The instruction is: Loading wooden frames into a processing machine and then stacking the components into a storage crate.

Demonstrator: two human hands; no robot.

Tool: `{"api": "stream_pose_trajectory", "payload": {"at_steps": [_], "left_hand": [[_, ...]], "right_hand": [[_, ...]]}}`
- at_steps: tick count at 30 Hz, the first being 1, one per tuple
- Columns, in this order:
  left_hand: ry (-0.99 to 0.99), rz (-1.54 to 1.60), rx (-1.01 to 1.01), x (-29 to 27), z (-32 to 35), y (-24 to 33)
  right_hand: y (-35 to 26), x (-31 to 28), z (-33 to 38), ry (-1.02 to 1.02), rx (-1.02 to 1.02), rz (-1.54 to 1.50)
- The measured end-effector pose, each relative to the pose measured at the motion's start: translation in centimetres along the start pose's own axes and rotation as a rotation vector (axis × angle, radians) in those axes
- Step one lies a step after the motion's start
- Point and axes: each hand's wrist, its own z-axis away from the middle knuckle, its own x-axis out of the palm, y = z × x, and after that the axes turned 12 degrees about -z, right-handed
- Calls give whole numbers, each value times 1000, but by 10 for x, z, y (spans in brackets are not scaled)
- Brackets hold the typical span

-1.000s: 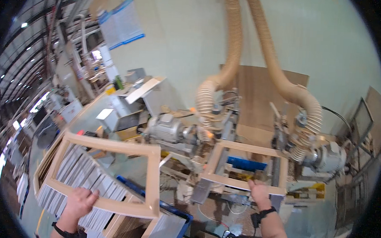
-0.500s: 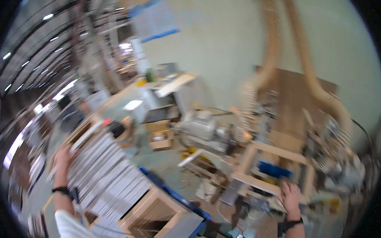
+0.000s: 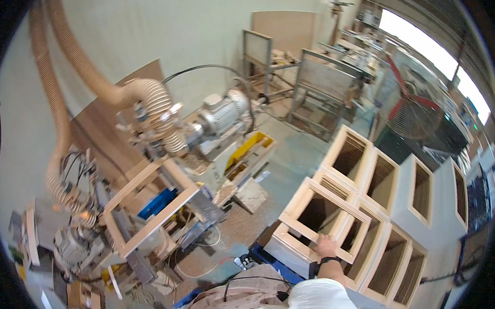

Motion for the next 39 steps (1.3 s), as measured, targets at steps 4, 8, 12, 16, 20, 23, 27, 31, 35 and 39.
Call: {"api": "stream_pose_trajectory", "payload": {"at_steps": [4, 8, 12, 16, 20, 23, 27, 31, 35, 39], "left_hand": [[-311, 688, 174, 188, -62, 132], [-280, 789, 485, 198, -112, 334], [-457, 693, 430, 225, -118, 392], [-556, 574, 320, 235, -106, 400], [-531, 633, 349, 223, -116, 399], [-694, 553, 537, 168, -109, 388], [-756, 619, 639, 69, -63, 309], [-836, 486, 637, -1, -16, 205], [-877, 166, 516, -64, 22, 110], [-855, -42, 408, -131, 40, 53]], "right_hand": [[-14, 5, -9, 5, -121, -40], [-14, -65, 37, 194, -171, -315], [-43, -135, 57, 159, -228, -370], [-92, -174, 73, 235, -505, -424], [-175, -194, 59, 206, -891, -416], [-250, -213, 64, 125, -1224, -292], [-343, -208, 69, -31, -1537, -74], [-436, -165, 81, -153, -1737, 108], [-489, -104, 91, -122, -1824, 66], [-517, -34, 76, -20, -1811, 54]]}}
